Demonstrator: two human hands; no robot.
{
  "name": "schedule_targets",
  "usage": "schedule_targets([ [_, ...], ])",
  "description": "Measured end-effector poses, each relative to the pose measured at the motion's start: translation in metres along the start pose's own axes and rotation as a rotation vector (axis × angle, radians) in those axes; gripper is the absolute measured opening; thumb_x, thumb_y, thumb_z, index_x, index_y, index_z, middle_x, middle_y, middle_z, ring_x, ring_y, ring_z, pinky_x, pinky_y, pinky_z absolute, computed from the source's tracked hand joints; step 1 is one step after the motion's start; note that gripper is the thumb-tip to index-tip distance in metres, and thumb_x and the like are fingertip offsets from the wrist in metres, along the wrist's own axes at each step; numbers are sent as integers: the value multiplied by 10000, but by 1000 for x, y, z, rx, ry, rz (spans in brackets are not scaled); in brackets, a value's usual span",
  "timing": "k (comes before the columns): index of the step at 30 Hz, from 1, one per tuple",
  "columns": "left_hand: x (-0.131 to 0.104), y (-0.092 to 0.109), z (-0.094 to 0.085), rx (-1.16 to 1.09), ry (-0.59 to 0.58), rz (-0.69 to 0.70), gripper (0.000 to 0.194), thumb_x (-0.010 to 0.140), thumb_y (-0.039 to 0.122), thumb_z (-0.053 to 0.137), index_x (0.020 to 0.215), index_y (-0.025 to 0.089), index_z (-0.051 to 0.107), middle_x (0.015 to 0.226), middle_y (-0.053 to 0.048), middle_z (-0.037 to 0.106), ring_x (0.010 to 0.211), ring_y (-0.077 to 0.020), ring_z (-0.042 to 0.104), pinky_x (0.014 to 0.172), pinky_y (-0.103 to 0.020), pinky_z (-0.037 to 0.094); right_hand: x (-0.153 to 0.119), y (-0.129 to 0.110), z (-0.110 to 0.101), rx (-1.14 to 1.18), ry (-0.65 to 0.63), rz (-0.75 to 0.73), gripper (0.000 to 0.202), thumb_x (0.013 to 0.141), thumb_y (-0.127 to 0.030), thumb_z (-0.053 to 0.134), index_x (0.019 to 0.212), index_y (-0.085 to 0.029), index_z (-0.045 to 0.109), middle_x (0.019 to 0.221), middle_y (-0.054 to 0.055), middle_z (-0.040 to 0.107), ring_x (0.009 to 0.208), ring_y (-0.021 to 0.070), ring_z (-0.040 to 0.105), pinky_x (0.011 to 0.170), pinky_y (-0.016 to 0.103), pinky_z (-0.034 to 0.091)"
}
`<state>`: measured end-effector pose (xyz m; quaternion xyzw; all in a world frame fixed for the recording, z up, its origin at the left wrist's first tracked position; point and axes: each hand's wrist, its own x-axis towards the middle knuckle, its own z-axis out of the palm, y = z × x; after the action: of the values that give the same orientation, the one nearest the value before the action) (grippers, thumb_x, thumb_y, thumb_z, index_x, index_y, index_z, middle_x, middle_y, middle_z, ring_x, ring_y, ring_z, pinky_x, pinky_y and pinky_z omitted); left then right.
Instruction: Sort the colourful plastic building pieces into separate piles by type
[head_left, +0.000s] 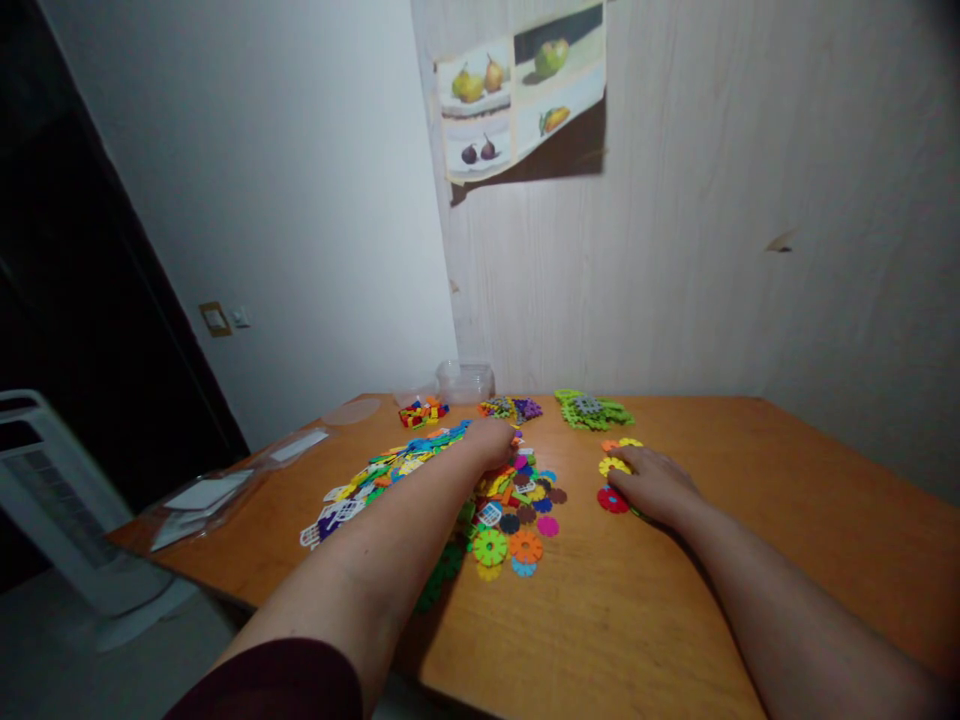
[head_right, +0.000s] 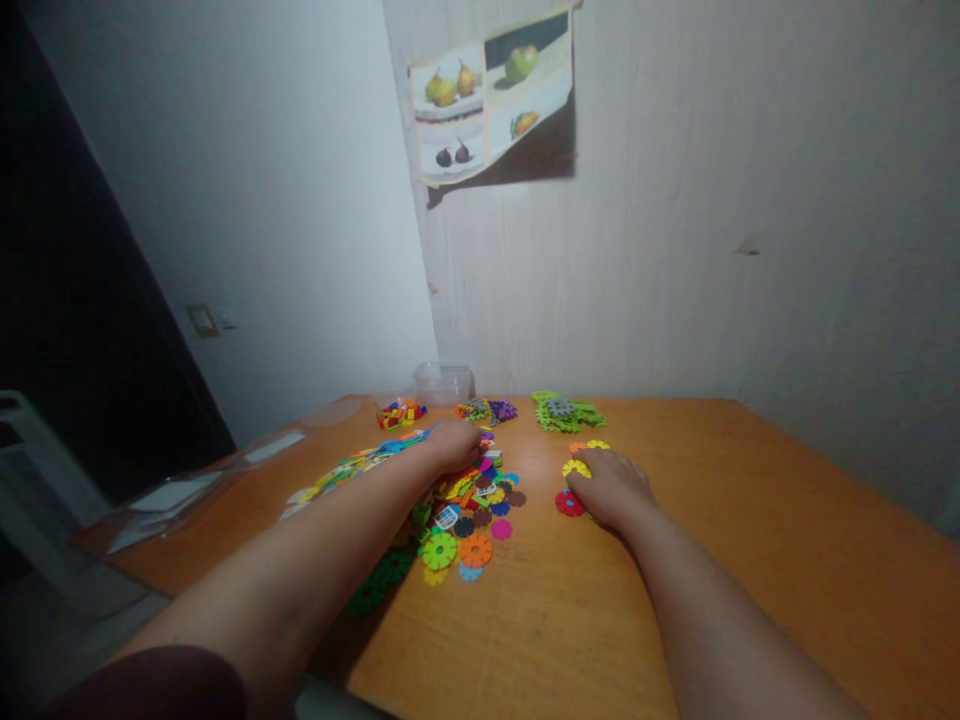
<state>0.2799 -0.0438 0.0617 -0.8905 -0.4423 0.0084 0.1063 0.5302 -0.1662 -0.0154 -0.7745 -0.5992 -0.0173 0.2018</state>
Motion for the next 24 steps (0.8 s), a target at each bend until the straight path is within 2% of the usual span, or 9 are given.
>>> schedule_targets([
  [5,-1,-5,3,-9,33,7,289,914,361,609,971,133,777,1044,-208,743,1039,-327,697,881,-355,513,1,0,-3,-6,-22,13,533,884,-430,473,1337,-243,682,1362,118,672,1215,319,631,974,415,465],
  [10,-8,-11,0,-74,109,31,263,913,324,618,1034,122,737,1110,-216,718,1116,-334,663,928,-372,496,1,-1,-4,9,-30,-1,561,873,-427,478,1357,-219,671,1399,131,648,1251,323,609,999,411,456],
  [12,-12,-12,-5,-126,137,23,224,899,289,627,1029,130,720,1113,-203,714,1098,-319,663,915,-361,494,1,-1,-4,23,-26,-5,550,872,-431,486,1341,-220,682,1415,128,638,1265,321,600,1018,411,445],
  [16,-15,-9,-15,-291,167,-7,175,928,234,542,960,157,696,994,-122,722,938,-240,670,809,-305,496,3,0,-4,143,-8,2,479,879,-404,494,1261,-236,729,1393,103,660,1264,301,600,1018,380,442],
  [20,-9,8,-13,-520,154,-27,187,932,212,515,873,144,679,841,-58,697,790,-167,632,701,-244,474,7,4,-4,316,60,94,472,953,-407,372,1137,-230,769,1261,86,733,1162,255,650,936,308,473],
  [24,3,43,-3,-767,65,-24,200,924,216,541,807,130,679,721,-28,664,632,-118,591,586,-204,445,12,9,-5,337,106,191,567,985,-447,268,1088,-199,767,1181,102,759,1061,242,675,839,272,488],
])
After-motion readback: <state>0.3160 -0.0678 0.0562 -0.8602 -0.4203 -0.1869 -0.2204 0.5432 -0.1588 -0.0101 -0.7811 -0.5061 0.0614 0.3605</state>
